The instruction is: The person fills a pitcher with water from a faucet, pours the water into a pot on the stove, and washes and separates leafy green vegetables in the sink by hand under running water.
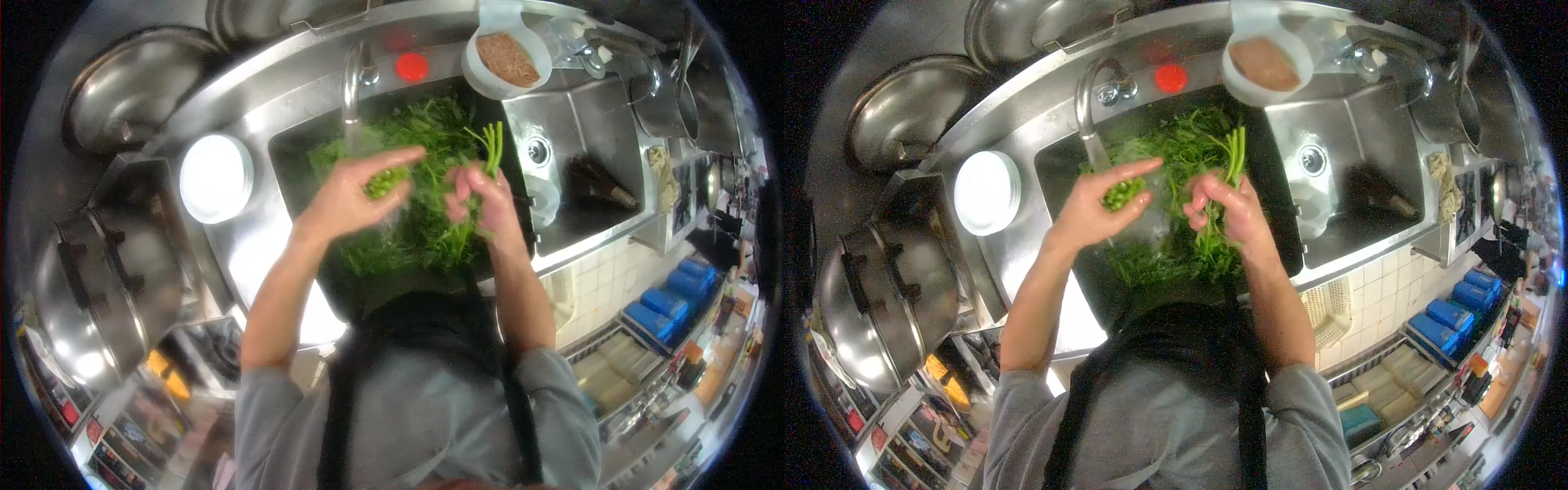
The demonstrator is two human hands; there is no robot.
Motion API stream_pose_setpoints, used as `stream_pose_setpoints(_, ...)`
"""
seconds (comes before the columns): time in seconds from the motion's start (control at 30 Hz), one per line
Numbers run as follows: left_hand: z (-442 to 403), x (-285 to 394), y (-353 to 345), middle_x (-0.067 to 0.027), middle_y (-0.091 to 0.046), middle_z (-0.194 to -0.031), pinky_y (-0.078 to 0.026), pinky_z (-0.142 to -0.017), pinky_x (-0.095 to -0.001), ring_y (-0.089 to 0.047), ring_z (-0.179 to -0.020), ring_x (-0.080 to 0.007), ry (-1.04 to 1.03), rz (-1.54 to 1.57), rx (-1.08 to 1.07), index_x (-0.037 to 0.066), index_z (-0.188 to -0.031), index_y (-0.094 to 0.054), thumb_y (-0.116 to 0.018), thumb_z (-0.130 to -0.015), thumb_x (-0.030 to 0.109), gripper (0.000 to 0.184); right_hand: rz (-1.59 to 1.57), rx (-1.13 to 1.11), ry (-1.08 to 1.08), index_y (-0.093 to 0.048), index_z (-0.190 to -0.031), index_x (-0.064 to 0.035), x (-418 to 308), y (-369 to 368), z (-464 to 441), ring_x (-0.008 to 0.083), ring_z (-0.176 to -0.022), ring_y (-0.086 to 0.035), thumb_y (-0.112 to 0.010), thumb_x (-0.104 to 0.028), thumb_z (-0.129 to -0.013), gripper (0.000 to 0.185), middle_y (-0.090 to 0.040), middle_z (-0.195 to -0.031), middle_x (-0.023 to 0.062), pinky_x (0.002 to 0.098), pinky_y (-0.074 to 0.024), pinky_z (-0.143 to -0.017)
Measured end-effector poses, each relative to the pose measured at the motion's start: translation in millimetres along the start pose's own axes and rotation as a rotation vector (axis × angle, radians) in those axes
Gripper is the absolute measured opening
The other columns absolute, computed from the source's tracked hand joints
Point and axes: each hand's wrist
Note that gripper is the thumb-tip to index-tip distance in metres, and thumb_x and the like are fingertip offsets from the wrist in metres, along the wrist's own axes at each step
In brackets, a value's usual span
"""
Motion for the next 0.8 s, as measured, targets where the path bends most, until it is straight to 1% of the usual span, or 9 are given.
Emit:
stream_pose_setpoints(0.13,3.0,-7.0,-6.9,-0.0116,-0.069,-0.121,-0.051,-0.095,-0.0307,-0.066,-0.110,-0.0193,0.193,0.096,0.004,0.009,-0.124,-0.066,-0.071,-0.084,0.006,0.040,-0.010,0.012,-0.050,-0.057,-0.071,-0.0004,-1.1,-4.7,1.4,0.0170,-0.053,-0.050,-0.064,-0.024,-0.090,0.031,-0.057,-0.072,0.0134,0.0303,-0.0401,-0.047)
stream_pose_setpoints(0.23,11.2,-15.5,-11.0,-0.0107,-0.068,-0.122,-0.052,-0.094,-0.0319,-0.068,-0.108,-0.0211,0.115,0.026,0.136,0.009,-0.124,-0.065,-0.071,-0.084,0.006,0.041,-0.085,-0.013,-0.055,-0.057,-0.071,-0.0006,0.8,-1.2,2.0,0.0159,-0.051,-0.048,-0.063,-0.022,-0.089,0.029,-0.057,-0.072,0.0130,0.0291,-0.0372,-0.046)
stream_pose_setpoints(0.37,11.8,-4.1,-19.0,-0.0119,-0.071,-0.113,-0.054,-0.091,-0.0321,-0.070,-0.101,-0.0196,-0.062,-0.094,0.009,0.007,-0.117,-0.068,-0.071,-0.082,0.005,0.035,-0.042,0.018,-0.109,-0.055,-0.068,-0.0016,1.8,-7.9,-0.6,0.0145,-0.049,-0.046,-0.060,-0.018,-0.088,0.026,-0.057,-0.071,0.0118,0.0285,-0.0354,-0.045)
stream_pose_setpoints(0.47,13.7,-19.8,-19.1,-0.0131,-0.072,-0.107,-0.054,-0.089,-0.0311,-0.070,-0.101,-0.0192,0.005,-0.179,-0.009,0.006,-0.112,-0.069,-0.071,-0.082,0.006,0.030,0.005,0.109,-0.121,-0.054,-0.066,-0.0030,-5.7,-26.0,1.7,0.0121,-0.047,-0.043,-0.059,-0.015,-0.085,0.023,-0.056,-0.071,0.0109,0.0269,-0.0338,-0.042)
stream_pose_setpoints(0.53,7.3,-25.4,-12.1,-0.0122,-0.073,-0.094,-0.054,-0.082,-0.0308,-0.070,-0.088,-0.0201,0.077,-0.075,0.073,0.003,-0.105,-0.070,-0.070,-0.086,0.009,0.020,-0.126,0.139,-0.070,-0.053,-0.066,-0.0054,-3.1,-4.8,6.3,0.0087,-0.045,-0.040,-0.059,-0.015,-0.082,0.020,-0.056,-0.077,0.0098,0.0236,-0.0307,-0.038)
stream_pose_setpoints(0.6,5.7,-46.3,5.1,-0.0102,-0.073,-0.103,-0.055,-0.078,-0.0316,-0.069,-0.084,-0.0227,0.706,0.263,0.031,0.006,-0.112,-0.069,-0.073,-0.087,0.018,0.028,-0.229,0.139,0.033,-0.053,-0.067,-0.0067,-2.9,20.1,5.8,0.0087,-0.045,-0.040,-0.059,-0.017,-0.084,0.020,-0.056,-0.077,0.0090,0.0235,-0.0322,-0.039)
stream_pose_setpoints(0.67,7.7,-50.1,7.0,-0.0106,-0.073,-0.102,-0.050,-0.089,-0.0350,-0.066,-0.084,-0.0210,0.702,0.488,0.113,0.000,-0.117,-0.065,-0.074,-0.087,0.022,0.038,-0.204,0.089,0.091,-0.055,-0.071,-0.0077,0.5,30.2,4.4,0.0099,-0.046,-0.043,-0.061,-0.023,-0.087,0.022,-0.057,-0.074,0.0082,0.0241,-0.0352,-0.041)
stream_pose_setpoints(0.73,7.8,-50.3,3.1,-0.0112,-0.072,-0.106,-0.042,-0.102,-0.0395,-0.064,-0.087,-0.0173,0.891,0.778,0.264,-0.004,-0.122,-0.060,-0.074,-0.088,0.020,0.044,0.168,0.329,0.025,-0.058,-0.076,-0.0073,-8.3,12.2,4.4,0.0122,-0.050,-0.049,-0.063,-0.028,-0.090,0.025,-0.058,-0.072,0.0071,0.0259,-0.0386,-0.043)
stream_pose_setpoints(0.8,1.6,-38.7,0.0,-0.0121,-0.071,-0.108,-0.038,-0.105,-0.0409,-0.062,-0.088,-0.0164,0.848,0.803,0.224,-0.004,-0.123,-0.059,-0.073,-0.088,0.020,0.045,0.220,0.197,-0.005,-0.065,-0.086,-0.0029,-8.5,2.4,0.7,0.0135,-0.064,-0.056,-0.061,-0.026,-0.095,0.025,-0.061,-0.075,0.0056,0.0283,-0.0445,-0.053)
Point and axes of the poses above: each hand's wrist, its own z-axis away from the middle knuckle, its own y-axis out of the back of the hand, x = y × z
